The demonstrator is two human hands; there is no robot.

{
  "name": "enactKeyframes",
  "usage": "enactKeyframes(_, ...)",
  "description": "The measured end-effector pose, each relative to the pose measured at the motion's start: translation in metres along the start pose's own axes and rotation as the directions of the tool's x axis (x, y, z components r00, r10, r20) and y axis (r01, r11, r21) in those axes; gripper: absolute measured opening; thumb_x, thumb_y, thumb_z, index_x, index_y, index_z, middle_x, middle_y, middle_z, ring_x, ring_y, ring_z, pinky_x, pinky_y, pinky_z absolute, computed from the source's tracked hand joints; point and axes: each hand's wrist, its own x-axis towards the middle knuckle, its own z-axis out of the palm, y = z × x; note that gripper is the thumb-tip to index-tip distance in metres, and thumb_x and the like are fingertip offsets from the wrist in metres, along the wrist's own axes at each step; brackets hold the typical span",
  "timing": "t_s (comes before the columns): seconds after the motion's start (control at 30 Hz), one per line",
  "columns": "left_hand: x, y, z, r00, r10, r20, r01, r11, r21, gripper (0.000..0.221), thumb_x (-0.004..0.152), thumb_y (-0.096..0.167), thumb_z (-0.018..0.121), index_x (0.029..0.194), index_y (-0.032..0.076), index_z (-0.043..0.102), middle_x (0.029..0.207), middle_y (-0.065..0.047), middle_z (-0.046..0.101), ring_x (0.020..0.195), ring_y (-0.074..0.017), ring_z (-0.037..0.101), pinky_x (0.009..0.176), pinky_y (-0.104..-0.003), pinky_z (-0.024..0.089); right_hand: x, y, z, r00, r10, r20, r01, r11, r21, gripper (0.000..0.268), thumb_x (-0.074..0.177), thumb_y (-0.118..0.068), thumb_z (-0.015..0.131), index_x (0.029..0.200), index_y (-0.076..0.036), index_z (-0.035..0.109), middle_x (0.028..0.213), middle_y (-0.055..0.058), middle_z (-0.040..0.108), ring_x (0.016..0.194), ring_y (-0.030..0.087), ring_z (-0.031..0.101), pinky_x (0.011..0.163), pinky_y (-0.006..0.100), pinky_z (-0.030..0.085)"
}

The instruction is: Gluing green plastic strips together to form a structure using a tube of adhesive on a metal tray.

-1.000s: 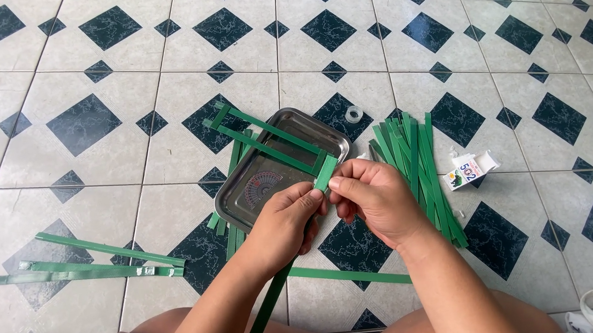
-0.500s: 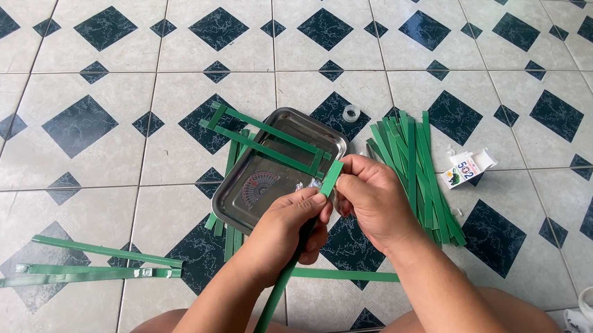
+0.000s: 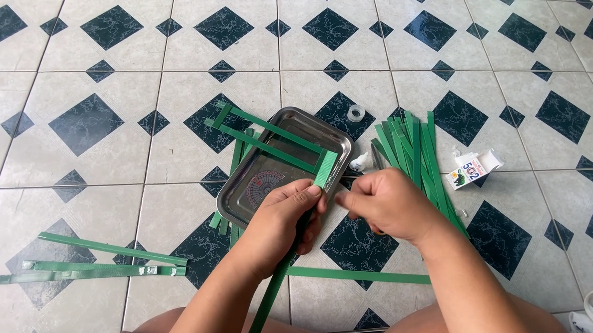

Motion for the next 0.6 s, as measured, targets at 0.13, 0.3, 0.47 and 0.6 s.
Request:
enactKeyframes(0.13,0.003,-0.005,-0.002,0.997,0.071,0.025,-0.074,0.990,0.124,0.026,0.091,0.016,0.043,0.071,-0.001,0.050,0.043,-0.007,0.037,0.032,-0.0126,0.043,0.029,-0.020,0.035,0.006,0.006,0.007,0.993,-0.081,-0.087,0.103,0.952,0.287,0.019,0.076,-0.013,0.058,0.064,0.001,0.061,0.039,0.011,0.047,0.035,0.015,0.046,0.037,0.022,0.036)
enactKeyframes(0.3,0.004,-0.009,0.000,0.987,0.156,-0.049,-0.099,0.810,0.578,0.030,0.091,0.021,0.045,0.073,0.004,0.062,0.043,-0.009,0.051,0.038,-0.0147,0.047,0.042,-0.022,0.042,0.012,0.020,0.019,0.981,-0.123,-0.150,0.166,0.932,0.322,0.021,0.076,-0.011,0.066,0.061,0.003,0.059,0.049,0.014,0.058,0.041,0.015,0.053,0.037,0.022,0.042)
enactKeyframes(0.47,0.001,-0.006,0.003,0.988,0.134,-0.082,-0.059,0.799,0.599,0.030,0.090,0.022,0.046,0.074,0.004,0.064,0.047,-0.009,0.054,0.043,-0.0160,0.051,0.050,-0.024,0.045,0.015,0.019,0.008,0.922,0.025,-0.386,0.159,0.885,0.437,0.022,0.084,-0.018,0.058,0.071,0.000,0.062,0.054,0.015,0.058,0.038,0.019,0.054,0.031,0.025,0.043)
enactKeyframes(0.6,0.002,-0.002,0.000,0.976,0.105,-0.192,0.011,0.852,0.523,0.030,0.088,0.020,0.045,0.072,0.003,0.062,0.040,-0.006,0.048,0.036,-0.0142,0.047,0.040,-0.022,0.040,0.015,0.021,-0.023,0.846,0.142,-0.513,0.000,0.964,0.266,0.018,0.079,-0.013,0.053,0.091,-0.002,0.061,0.068,0.013,0.059,0.046,0.015,0.054,0.037,0.023,0.044)
